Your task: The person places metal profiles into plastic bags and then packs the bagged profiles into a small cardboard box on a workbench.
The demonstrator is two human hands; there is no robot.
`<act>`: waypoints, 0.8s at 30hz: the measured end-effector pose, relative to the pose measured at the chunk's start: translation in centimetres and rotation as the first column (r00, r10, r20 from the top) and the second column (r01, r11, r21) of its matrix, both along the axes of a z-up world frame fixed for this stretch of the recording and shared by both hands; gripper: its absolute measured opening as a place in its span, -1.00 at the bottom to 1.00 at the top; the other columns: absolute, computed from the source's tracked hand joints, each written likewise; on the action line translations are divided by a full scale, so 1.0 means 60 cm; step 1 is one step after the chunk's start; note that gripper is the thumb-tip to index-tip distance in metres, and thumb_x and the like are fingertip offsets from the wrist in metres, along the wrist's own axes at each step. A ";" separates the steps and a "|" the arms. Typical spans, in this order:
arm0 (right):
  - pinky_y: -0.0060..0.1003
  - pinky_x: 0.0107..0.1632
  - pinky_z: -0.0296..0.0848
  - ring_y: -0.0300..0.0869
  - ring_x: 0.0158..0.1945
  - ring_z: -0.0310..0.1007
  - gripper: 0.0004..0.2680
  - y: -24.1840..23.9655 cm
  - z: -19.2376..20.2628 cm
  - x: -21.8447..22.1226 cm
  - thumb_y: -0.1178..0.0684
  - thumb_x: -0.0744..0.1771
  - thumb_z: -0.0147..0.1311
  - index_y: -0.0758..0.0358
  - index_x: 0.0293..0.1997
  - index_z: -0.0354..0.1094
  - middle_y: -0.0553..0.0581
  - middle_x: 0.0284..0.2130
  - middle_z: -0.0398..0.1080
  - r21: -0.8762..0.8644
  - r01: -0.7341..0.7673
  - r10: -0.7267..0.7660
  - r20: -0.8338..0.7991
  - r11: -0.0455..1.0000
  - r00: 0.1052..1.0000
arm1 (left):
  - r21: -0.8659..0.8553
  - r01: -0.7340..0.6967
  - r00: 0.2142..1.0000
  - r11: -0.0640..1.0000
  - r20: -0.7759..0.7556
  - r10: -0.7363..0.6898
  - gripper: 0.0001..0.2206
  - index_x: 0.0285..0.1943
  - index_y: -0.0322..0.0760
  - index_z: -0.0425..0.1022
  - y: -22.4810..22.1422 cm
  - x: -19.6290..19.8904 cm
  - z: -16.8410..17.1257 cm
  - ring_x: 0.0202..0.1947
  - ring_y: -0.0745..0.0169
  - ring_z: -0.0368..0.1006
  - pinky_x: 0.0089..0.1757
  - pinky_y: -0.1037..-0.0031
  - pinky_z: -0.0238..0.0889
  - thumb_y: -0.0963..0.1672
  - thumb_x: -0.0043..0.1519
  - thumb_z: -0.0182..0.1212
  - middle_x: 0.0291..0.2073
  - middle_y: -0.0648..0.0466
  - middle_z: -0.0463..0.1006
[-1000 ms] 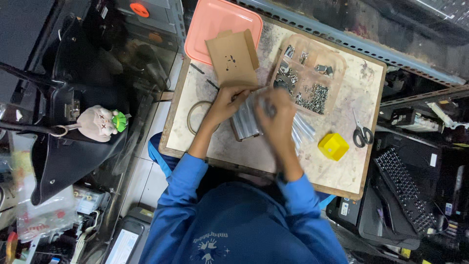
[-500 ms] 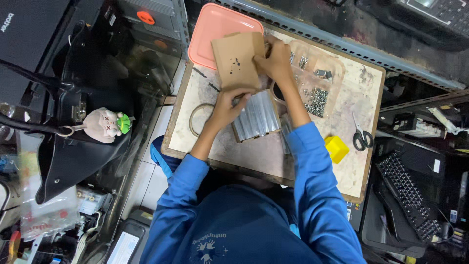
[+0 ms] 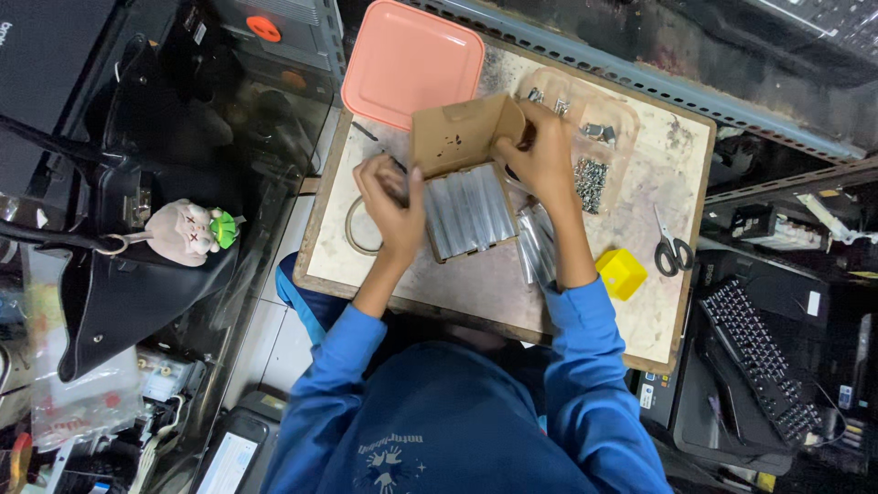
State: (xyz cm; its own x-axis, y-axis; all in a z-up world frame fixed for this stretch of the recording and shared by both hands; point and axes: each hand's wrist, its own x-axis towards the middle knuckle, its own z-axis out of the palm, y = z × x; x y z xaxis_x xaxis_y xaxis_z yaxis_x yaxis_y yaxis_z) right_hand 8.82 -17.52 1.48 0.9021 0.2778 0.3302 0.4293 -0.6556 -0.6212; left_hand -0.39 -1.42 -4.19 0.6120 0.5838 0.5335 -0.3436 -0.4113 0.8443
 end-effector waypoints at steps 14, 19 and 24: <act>-0.14 -0.36 0.31 0.12 -0.43 0.34 -0.87 -0.015 0.035 -0.065 0.21 0.10 0.07 0.28 -0.41 0.28 0.23 -0.57 0.29 -0.061 -0.036 0.036 0.000 0.997 0.999 | 0.073 0.126 0.957 0.989 -0.270 -0.102 -0.93 -0.37 -0.15 0.50 0.012 -0.062 0.014 -0.46 0.12 0.47 -0.39 0.46 0.30 -0.17 0.01 0.26 -0.57 0.10 0.52; -0.10 -0.32 0.32 0.15 -0.38 0.34 -0.84 -0.008 0.048 -0.082 0.23 0.09 0.08 0.25 -0.35 0.31 0.23 -0.53 0.30 -0.063 -0.073 0.074 0.019 0.995 0.997 | 0.046 0.192 0.909 0.980 -0.385 -0.160 -0.80 -0.29 -0.14 0.46 0.005 -0.075 0.041 -0.40 0.02 0.48 -0.34 0.32 0.32 -0.13 -0.07 0.31 -0.53 0.08 0.54; -0.14 -0.25 0.31 0.12 -0.35 0.34 -0.82 -0.014 0.055 -0.092 0.29 0.10 0.04 0.22 -0.33 0.34 0.17 -0.51 0.31 -0.087 -0.106 0.104 -0.021 0.991 0.994 | 0.137 0.326 0.902 0.935 -0.341 -0.265 -0.46 0.13 -0.21 0.27 0.033 -0.080 0.079 -0.13 -0.27 0.35 -0.12 0.05 0.20 -0.22 -0.08 0.27 -0.15 -0.19 0.45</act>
